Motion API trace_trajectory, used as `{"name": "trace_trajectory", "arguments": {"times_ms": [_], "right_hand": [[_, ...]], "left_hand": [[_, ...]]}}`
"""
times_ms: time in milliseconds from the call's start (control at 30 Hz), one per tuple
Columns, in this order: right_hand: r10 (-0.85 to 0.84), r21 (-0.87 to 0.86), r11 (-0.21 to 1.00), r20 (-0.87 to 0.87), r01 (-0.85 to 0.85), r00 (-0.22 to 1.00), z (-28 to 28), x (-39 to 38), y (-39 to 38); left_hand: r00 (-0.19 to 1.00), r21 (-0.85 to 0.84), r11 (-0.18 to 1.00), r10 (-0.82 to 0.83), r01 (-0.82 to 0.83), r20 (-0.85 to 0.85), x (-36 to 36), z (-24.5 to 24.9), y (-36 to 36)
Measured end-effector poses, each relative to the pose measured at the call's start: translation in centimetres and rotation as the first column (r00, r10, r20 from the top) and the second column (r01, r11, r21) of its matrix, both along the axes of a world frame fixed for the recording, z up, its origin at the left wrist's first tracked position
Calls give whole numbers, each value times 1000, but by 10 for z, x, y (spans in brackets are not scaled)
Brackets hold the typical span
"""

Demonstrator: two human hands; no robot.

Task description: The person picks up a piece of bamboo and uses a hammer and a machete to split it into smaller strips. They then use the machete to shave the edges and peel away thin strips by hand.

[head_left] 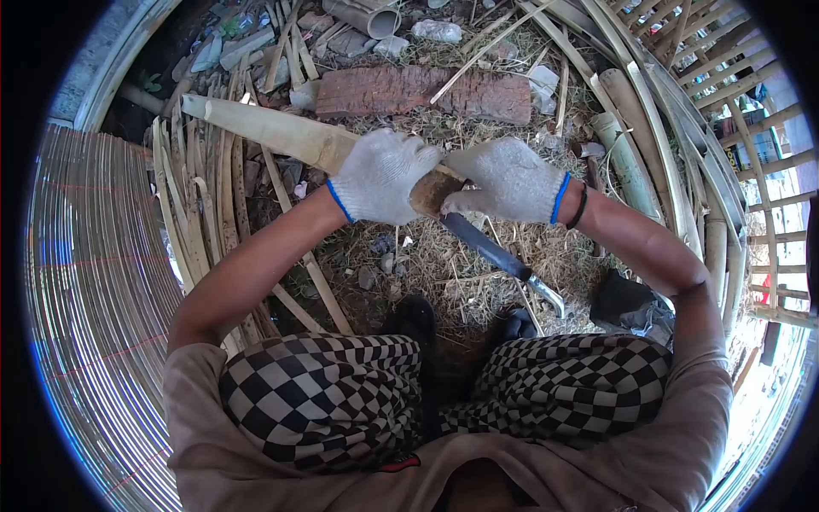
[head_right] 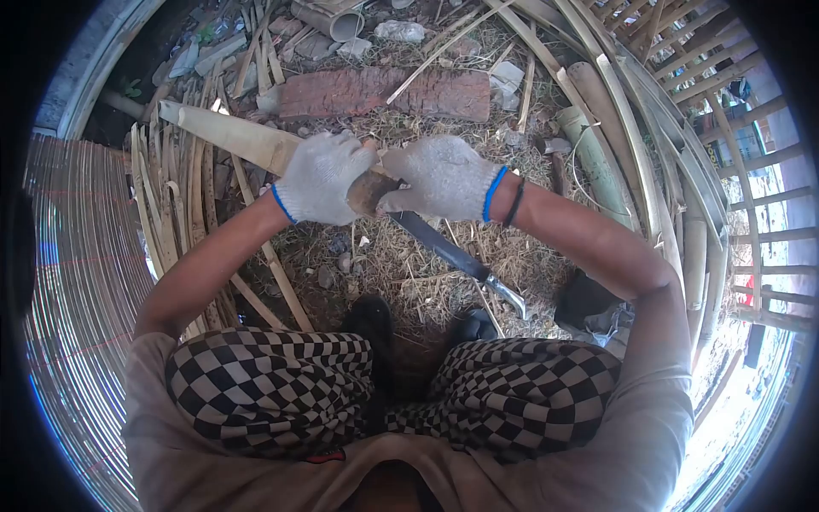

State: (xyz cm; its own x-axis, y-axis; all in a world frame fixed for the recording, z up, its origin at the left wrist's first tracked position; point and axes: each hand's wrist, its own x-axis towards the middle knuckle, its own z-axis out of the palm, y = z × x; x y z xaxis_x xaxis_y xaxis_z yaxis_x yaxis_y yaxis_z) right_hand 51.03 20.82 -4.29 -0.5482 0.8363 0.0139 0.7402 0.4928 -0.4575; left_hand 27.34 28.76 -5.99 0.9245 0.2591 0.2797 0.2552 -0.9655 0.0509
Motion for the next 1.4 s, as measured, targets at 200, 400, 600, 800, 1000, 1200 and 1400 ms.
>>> {"name": "trace_trajectory", "arguments": {"times_ms": [200, 400, 600, 800, 1000, 1200, 1400], "right_hand": [[-360, -530, 847, -623, -36, 694, -21, 13, -1], [-686, -706, 704, -704, -76, 184, -35, -15, -3], [-524, -477, 851, -799, 221, 294, -12, -44, 8], [-658, -644, 751, -718, 143, 226, -4, -49, 23], [-741, -750, 661, -658, -26, 138, -41, -67, 48], [-637, -643, 750, -641, 152, 429, -11, -43, 36], [-567, -634, 772, -644, 56, 514, -8, -1, 11]], "left_hand": [[995, 5, 996, 88, -88, -46, -6, 16, -2], [973, 30, 981, 186, -191, 135, -3, 34, -10], [980, 55, 980, 188, -192, 67, -5, 38, -16], [980, 62, 982, 169, -176, 110, -5, 44, -14], [980, 28, 993, 109, -115, 168, -12, 32, -10], [984, 20, 993, 116, -119, 137, -10, 28, -5], [988, 23, 992, 118, -121, 97, -14, 27, -4]]}}
